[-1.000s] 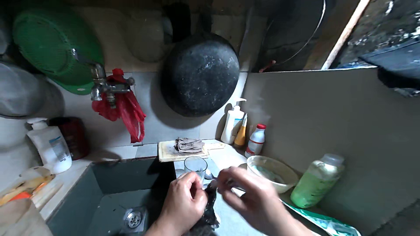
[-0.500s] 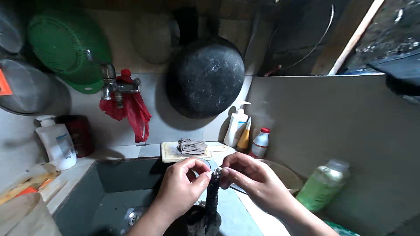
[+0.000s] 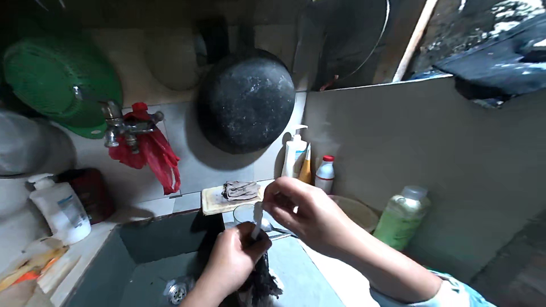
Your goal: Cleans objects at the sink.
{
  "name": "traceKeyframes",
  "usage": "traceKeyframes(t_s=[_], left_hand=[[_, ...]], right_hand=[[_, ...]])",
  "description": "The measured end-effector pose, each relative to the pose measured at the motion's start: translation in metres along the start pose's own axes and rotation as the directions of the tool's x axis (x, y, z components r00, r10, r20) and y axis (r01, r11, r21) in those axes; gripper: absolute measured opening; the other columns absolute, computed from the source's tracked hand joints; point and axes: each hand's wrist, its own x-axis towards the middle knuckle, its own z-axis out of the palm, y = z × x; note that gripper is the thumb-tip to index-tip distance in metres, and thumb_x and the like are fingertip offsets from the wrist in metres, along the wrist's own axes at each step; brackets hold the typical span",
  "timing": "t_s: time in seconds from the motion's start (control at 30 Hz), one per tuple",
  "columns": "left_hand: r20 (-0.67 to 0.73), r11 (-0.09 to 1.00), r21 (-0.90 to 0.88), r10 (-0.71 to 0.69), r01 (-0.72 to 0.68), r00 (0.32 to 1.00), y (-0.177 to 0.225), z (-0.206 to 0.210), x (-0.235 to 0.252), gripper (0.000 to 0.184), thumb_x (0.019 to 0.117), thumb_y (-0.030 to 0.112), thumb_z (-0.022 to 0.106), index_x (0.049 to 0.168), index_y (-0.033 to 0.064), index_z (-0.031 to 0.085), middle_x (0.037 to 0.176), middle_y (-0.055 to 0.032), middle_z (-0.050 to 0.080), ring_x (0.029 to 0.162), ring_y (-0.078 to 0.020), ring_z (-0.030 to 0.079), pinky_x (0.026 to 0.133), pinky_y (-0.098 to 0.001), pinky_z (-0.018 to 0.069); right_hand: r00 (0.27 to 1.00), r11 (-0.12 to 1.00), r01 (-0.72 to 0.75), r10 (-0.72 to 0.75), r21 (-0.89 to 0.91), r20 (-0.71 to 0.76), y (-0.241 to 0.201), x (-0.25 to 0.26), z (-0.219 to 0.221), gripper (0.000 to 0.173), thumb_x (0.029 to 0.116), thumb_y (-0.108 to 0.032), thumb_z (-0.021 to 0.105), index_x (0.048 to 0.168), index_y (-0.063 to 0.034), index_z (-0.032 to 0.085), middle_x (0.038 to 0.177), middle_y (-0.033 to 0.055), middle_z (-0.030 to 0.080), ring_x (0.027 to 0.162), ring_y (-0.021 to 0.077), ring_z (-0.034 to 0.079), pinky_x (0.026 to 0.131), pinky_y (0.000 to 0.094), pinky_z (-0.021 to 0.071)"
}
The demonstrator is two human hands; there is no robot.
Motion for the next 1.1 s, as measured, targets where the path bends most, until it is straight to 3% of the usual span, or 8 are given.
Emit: traceKeyframes(t_s=[0.17, 0.33, 0.47, 0.6, 0.7, 0.8, 1.0, 1.1], left_hand=[[-0.105, 0.997, -0.069, 0.025, -0.033, 0.994, 0.011, -0.012, 0.003, 0.010, 0.0896, 0.012, 0.077, 0.097, 0.0081, 0.073, 0.089, 0.0002, 0.072, 0.080, -0.0073, 0.069, 0.074, -0.0242, 0.0587], [-0.134, 0.987, -0.020, 0.157, -0.161, 0.978, 0.037, -0.026, 0.005, 0.006, 0.0913, 0.007, 0.074, 0.097, 0.0090, 0.072, 0.089, 0.0000, 0.072, 0.075, -0.0082, 0.068, 0.068, -0.0230, 0.0582], [-0.197, 0.972, -0.005, 0.229, -0.235, 0.953, 0.049, -0.046, -0.004, 0.007, 0.0923, 0.006, 0.071, 0.098, 0.0107, 0.072, 0.090, -0.0010, 0.072, 0.077, -0.0098, 0.068, 0.070, -0.0226, 0.0584], [-0.150, 0.951, -0.004, 0.305, -0.309, 0.940, 0.044, -0.047, -0.021, 0.007, 0.0896, 0.013, 0.073, 0.097, 0.0149, 0.072, 0.095, 0.0020, 0.073, 0.083, -0.0066, 0.069, 0.072, -0.0215, 0.0588], [0.130, 0.928, 0.011, 0.368, -0.372, 0.921, 0.037, -0.033, -0.035, 0.017, 0.0911, 0.008, 0.071, 0.106, 0.0007, 0.071, 0.111, -0.0076, 0.070, 0.102, -0.0117, 0.069, 0.088, -0.0280, 0.0604], [0.404, 0.900, 0.121, 0.342, -0.420, 0.849, 0.034, -0.042, -0.047, 0.030, 0.0919, 0.004, 0.064, 0.121, -0.0035, 0.067, 0.125, -0.0170, 0.067, 0.121, -0.0212, 0.063, 0.105, -0.0359, 0.0504], [-0.040, 0.996, 0.093, -0.011, 0.014, 0.999, 0.001, -0.068, -0.042, 0.032, 0.0981, 0.025, 0.067, 0.122, 0.0029, 0.066, 0.114, -0.0060, 0.069, 0.103, -0.0107, 0.068, 0.092, -0.0280, 0.0567], [0.133, 0.987, 0.113, -0.128, 0.113, 0.983, -0.016, -0.051, -0.037, 0.055, 0.0955, 0.033, 0.071, 0.136, -0.0011, 0.057, 0.128, -0.0149, 0.066, 0.118, -0.0207, 0.065, 0.104, -0.0378, 0.0515]], right_hand=[[0.897, 0.924, -0.370, 0.330, 0.092, 0.295, 0.023, -0.024, -0.005, 0.030, 0.0979, -0.019, 0.069, 0.127, -0.0144, 0.062, 0.094, 0.0006, 0.065, 0.071, 0.0103, 0.062, 0.065, 0.0300, 0.0555], [0.598, 0.894, -0.440, 0.358, -0.080, 0.717, 0.031, -0.048, 0.022, 0.057, 0.0941, -0.036, 0.076, 0.140, -0.0080, 0.057, 0.132, 0.0237, 0.058, 0.101, 0.0372, 0.066, 0.089, 0.0564, 0.0539], [0.684, 0.850, -0.524, 0.381, 0.055, 0.622, 0.023, -0.040, 0.030, 0.032, 0.1070, -0.025, 0.054, 0.129, -0.0037, 0.066, 0.110, 0.0169, 0.069, 0.088, 0.0250, 0.069, 0.082, 0.0448, 0.0570], [0.742, 0.550, -0.667, 0.432, 0.502, 0.512, 0.015, -0.017, 0.026, 0.029, 0.1112, -0.016, 0.036, 0.125, -0.0080, 0.059, 0.095, 0.0053, 0.067, 0.079, 0.0111, 0.067, 0.071, 0.0300, 0.0581], [0.718, 0.307, -0.669, 0.503, 0.678, 0.481, 0.013, -0.003, 0.032, 0.030, 0.1122, -0.020, 0.032, 0.125, -0.0109, 0.057, 0.094, 0.0076, 0.071, 0.077, 0.0150, 0.070, 0.070, 0.0315, 0.0598], [0.704, 0.226, -0.643, 0.549, 0.731, 0.450, 0.012, 0.005, 0.032, 0.034, 0.1116, -0.021, 0.029, 0.123, -0.0111, 0.059, 0.093, 0.0084, 0.069, 0.080, 0.0171, 0.068, 0.072, 0.0350, 0.0583], [0.671, 0.110, -0.634, 0.570, 0.765, 0.474, 0.007, 0.019, 0.023, 0.038, 0.1122, -0.032, 0.031, 0.115, -0.0112, 0.063, 0.094, 0.0106, 0.073, 0.080, 0.0187, 0.071, 0.070, 0.0356, 0.0604], [0.684, 0.145, -0.620, 0.581, 0.771, 0.440, 0.000, 0.025, 0.019, 0.041, 0.1126, -0.034, 0.029, 0.114, -0.0105, 0.063, 0.095, 0.0106, 0.073, 0.082, 0.0193, 0.071, 0.071, 0.0365, 0.0604]])
